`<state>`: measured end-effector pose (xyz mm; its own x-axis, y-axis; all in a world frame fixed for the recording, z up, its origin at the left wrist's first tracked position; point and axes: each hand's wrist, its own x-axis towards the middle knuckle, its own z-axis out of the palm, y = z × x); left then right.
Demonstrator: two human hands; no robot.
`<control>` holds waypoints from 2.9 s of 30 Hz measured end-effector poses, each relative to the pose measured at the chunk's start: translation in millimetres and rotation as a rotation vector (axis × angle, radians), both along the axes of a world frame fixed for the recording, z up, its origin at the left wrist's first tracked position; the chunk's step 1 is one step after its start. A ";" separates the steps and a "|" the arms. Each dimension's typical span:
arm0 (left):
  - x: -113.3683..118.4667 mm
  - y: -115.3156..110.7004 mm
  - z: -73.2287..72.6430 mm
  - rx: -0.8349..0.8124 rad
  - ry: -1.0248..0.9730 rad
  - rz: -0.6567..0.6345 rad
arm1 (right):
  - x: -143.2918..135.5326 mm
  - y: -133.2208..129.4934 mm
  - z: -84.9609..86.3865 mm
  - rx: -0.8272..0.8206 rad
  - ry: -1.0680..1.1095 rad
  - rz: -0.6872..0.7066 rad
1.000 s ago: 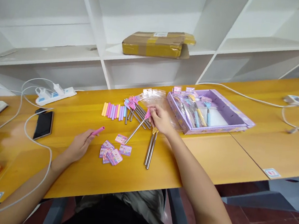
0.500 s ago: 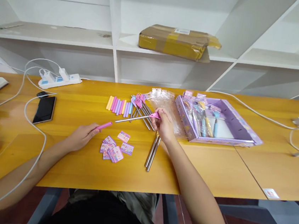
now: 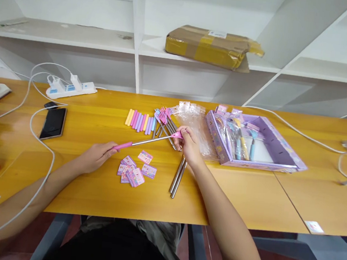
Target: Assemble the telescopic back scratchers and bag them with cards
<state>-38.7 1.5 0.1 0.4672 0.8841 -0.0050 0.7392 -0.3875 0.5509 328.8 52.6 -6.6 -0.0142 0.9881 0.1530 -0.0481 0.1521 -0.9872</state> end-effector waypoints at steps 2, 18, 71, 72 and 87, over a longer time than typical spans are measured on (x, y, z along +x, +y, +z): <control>0.0 0.0 0.6 -0.003 0.012 -0.001 | 0.4 0.1 0.2 0.005 -0.012 -0.009; 0.0 2.4 -3.6 0.128 -0.011 0.031 | 3.3 -2.1 0.9 0.033 -0.133 -0.019; 8.2 -10.7 -5.2 0.234 -0.076 0.025 | -36.9 -21.3 -20.8 0.058 -0.014 0.347; 8.3 -10.9 -4.7 0.231 -0.080 0.024 | -39.0 -23.2 -20.5 0.059 -0.019 0.357; 11.1 -16.1 -7.4 0.240 -0.068 0.011 | -49.2 -35.5 -13.8 0.071 -0.077 0.423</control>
